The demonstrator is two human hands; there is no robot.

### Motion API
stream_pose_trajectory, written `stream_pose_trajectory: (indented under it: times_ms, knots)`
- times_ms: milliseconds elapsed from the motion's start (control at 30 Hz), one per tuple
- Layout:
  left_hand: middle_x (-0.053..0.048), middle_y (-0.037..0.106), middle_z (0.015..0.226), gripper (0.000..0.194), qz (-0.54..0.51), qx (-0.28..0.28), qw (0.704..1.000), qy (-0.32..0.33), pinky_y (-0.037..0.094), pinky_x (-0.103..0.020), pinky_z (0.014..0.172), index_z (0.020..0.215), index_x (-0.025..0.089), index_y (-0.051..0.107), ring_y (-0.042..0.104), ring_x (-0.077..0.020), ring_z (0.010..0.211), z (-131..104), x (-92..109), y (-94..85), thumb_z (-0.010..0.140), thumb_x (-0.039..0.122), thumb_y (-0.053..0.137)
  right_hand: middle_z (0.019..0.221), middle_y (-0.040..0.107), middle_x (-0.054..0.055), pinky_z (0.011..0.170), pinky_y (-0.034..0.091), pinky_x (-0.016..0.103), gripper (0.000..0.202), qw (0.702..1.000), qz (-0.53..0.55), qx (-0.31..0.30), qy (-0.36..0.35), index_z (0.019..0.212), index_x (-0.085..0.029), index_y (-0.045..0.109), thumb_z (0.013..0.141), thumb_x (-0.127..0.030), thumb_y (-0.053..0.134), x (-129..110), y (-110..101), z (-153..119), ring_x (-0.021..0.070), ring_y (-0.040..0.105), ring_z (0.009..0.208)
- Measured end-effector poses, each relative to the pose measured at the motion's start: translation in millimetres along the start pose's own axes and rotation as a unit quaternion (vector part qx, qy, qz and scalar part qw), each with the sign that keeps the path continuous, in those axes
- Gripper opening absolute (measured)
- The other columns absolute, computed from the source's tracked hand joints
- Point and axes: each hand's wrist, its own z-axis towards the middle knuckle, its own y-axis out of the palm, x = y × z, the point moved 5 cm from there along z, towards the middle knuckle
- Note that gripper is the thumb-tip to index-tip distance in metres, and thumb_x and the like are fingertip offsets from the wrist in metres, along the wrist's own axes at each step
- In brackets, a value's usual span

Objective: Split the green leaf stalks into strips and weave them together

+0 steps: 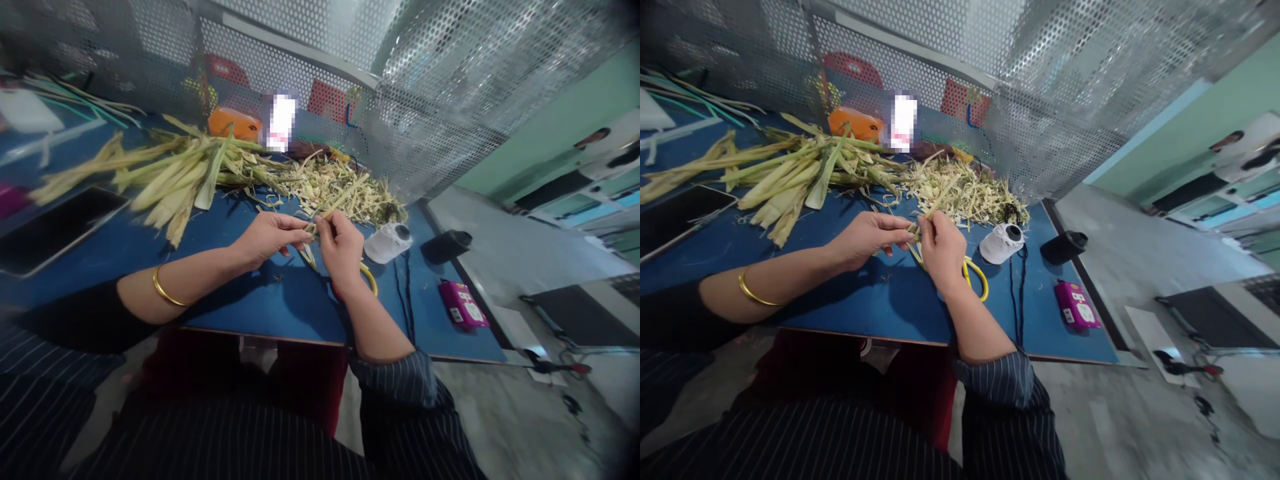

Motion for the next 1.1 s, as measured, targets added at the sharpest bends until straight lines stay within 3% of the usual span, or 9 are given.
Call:
stream_pose_trajectory:
  times_ms: [200, 333, 500, 600, 767, 867, 967, 1033, 1100]
  knots:
    - [-0.003, 0.069, 0.066, 0.029, 0.024, 0.004, 1.0, 0.002, 0.044, -0.019, 0.048, 0.087, 0.015, 0.076, 0.061, -0.0125, 0.06, -4, -3, 5.2, 0.063, 0.031, 0.08, 0.057, 0.041, -0.005, 0.057, 0.027, 0.026, 0.03, 0.999, -0.017, -0.015, 0.027, 0.065, -0.022, 0.043, 0.091, -0.036, 0.05, 0, 5, -3, 0.0115, 0.036, 0.055]
    - [-0.004, 0.069, 0.068, 0.02, 0.024, 0.049, 0.999, 0.007, 0.042, -0.019, 0.046, 0.08, 0.014, 0.075, 0.06, -0.0118, 0.058, -3, -1, 1.3, 0.066, 0.028, 0.076, 0.065, 0.054, -0.003, 0.061, 0.034, 0.026, 0.022, 1.0, -0.006, -0.003, 0.022, 0.079, -0.023, 0.053, 0.093, -0.039, 0.048, 1, 0, 0, 0.013, 0.048, 0.06]
    - [-0.006, 0.07, 0.075, 0.021, -0.059, 0.079, 0.995, -0.021, 0.041, -0.018, 0.046, 0.075, 0.014, 0.073, 0.06, -0.0104, 0.061, 4, 2, -13.0, 0.066, 0.031, 0.079, 0.093, 0.064, 0.005, 0.081, 0.04, 0.033, 0.015, 0.988, -0.067, 0.031, -0.134, 0.091, -0.023, 0.061, 0.091, -0.037, 0.055, -12, -19, 6, 0.0196, 0.058, 0.091]
    - [-0.006, 0.069, 0.074, 0.021, -0.095, 0.087, 0.991, -0.039, 0.039, -0.017, 0.045, 0.072, 0.013, 0.072, 0.059, -0.0091, 0.061, 7, 3, -18.0, 0.064, 0.029, 0.081, 0.092, 0.065, 0.004, 0.083, 0.036, 0.036, 0.013, 0.965, -0.164, -0.013, -0.206, 0.09, -0.024, 0.063, 0.091, -0.035, 0.055, -16, -14, 6, 0.0206, 0.056, 0.09]
    - [-0.007, 0.069, 0.076, 0.022, -0.108, 0.078, 0.99, -0.054, 0.041, -0.018, 0.047, 0.072, 0.013, 0.072, 0.061, -0.0105, 0.064, 8, -2, -17.0, 0.063, 0.031, 0.082, 0.085, 0.065, 0.006, 0.081, 0.033, 0.036, 0.019, 0.944, -0.242, -0.024, -0.224, 0.084, -0.022, 0.061, 0.094, -0.029, 0.047, -15, -5, 5, 0.02, 0.055, 0.084]
    - [-0.007, 0.071, 0.079, 0.023, -0.093, 0.083, 0.992, -0.033, 0.045, -0.02, 0.051, 0.074, 0.015, 0.072, 0.064, -0.0134, 0.069, 9, -4, -17.6, 0.064, 0.034, 0.081, 0.076, 0.064, 0.005, 0.078, 0.033, 0.035, 0.02, 0.952, -0.229, -0.041, -0.202, 0.081, -0.021, 0.058, 0.094, -0.025, 0.044, -15, -1, 2, 0.0182, 0.055, 0.074]
    - [-0.007, 0.072, 0.082, 0.023, -0.073, 0.103, 0.992, -0.019, 0.041, -0.021, 0.047, 0.073, 0.016, 0.072, 0.066, -0.0149, 0.07, 9, -4, -19.6, 0.063, 0.034, 0.08, 0.069, 0.062, 0.001, 0.071, 0.036, 0.031, 0.013, 0.979, -0.115, -0.1, -0.135, 0.08, -0.021, 0.057, 0.09, -0.025, 0.048, -16, 7, -5, 0.0149, 0.053, 0.064]
    - [-0.006, 0.072, 0.082, 0.022, -0.06, 0.112, 0.992, -0.014, 0.036, -0.021, 0.044, 0.073, 0.016, 0.072, 0.064, -0.014, 0.067, 9, -3, -20.8, 0.064, 0.035, 0.079, 0.067, 0.061, -0.001, 0.065, 0.039, 0.028, 0.012, 0.986, 0.034, -0.156, -0.042, 0.08, -0.022, 0.057, 0.087, -0.029, 0.053, -12, 16, -10, 0.0132, 0.053, 0.06]
    - [-0.005, 0.072, 0.081, 0.022, -0.053, 0.119, 0.992, -0.007, 0.034, -0.022, 0.043, 0.074, 0.016, 0.072, 0.062, -0.0127, 0.065, 10, -2, -22.0, 0.065, 0.035, 0.079, 0.068, 0.062, -0.002, 0.06, 0.041, 0.026, 0.018, 0.957, 0.203, -0.186, 0.093, 0.079, -0.021, 0.06, 0.086, -0.038, 0.056, -4, 26, -13, 0.0123, 0.055, 0.06]
